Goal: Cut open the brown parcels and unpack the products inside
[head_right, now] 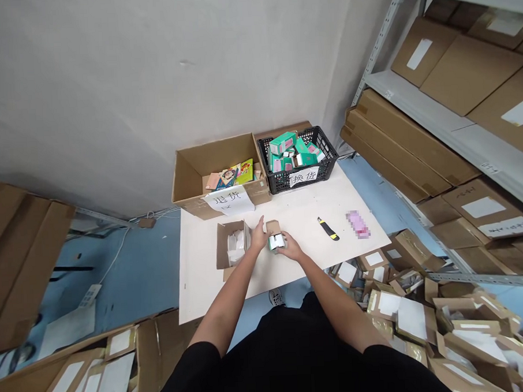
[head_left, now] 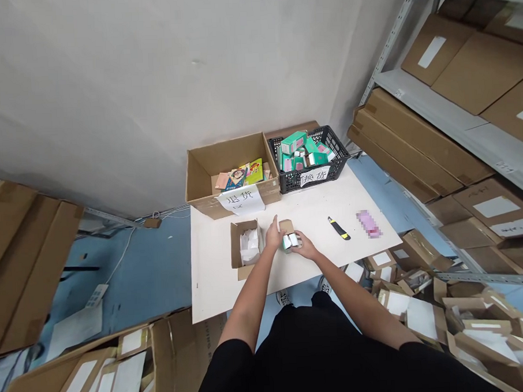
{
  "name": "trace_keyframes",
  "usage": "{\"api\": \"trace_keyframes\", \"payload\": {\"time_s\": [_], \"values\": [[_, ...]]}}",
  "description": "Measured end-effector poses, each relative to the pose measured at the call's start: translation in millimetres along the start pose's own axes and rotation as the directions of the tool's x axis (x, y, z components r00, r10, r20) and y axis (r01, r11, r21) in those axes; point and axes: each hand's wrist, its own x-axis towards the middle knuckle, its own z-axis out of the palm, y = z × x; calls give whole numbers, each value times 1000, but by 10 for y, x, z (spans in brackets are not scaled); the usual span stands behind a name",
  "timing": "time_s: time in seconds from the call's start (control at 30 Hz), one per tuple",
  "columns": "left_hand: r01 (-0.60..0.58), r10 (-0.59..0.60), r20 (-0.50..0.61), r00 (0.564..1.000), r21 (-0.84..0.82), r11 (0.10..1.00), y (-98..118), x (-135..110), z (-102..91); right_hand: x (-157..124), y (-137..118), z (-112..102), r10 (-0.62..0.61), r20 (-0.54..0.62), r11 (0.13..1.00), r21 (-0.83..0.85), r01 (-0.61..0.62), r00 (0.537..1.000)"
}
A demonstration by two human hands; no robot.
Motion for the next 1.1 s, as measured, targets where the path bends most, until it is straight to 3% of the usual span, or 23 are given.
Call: {"api": "trace_keyframes", "payload": {"time_s": [0.1, 0.27, 0.4, 0.53, 0.7, 0.9, 1.0, 1.1], "values": [[29, -28, -90, 996, 14, 999, 27, -36, 109, -40, -31, 127, 41, -110, 999, -8, -43, 993], [-88, 108, 56, 993, -281, 956, -68, -164, 299, -63, -123, 120, 51, -280, 992, -93, -80, 959], [-96, 115, 12, 993, -468, 878, -187, -221, 394, -121, -176, 26, -50, -229, 986, -167, 12, 972], [-29, 86, 68, 994, -595, 804, -298, -269, 402, -145, -271, -14, 62, -164, 949, -295, -109, 984], [-130, 217, 143, 966, -460, 878, -403, -349, 349, -13, -514, -42, 172, -122, 871, -445, -209, 978], [-75, 113, 131, 985, -266, 961, -346, -319, 303, 64, -968, -124, 41, -91, 857, -508, -82, 995], [-58, 89, 125, 988, -235, 970, -278, -314, 297, 11, -1333, -326, -13, -157, 880, -470, -63, 988], [-58, 94, 122, 988, -274, 960, -212, -349, 213, -22, -1849, -680, -89, -182, 890, -456, -3, 979]]}}
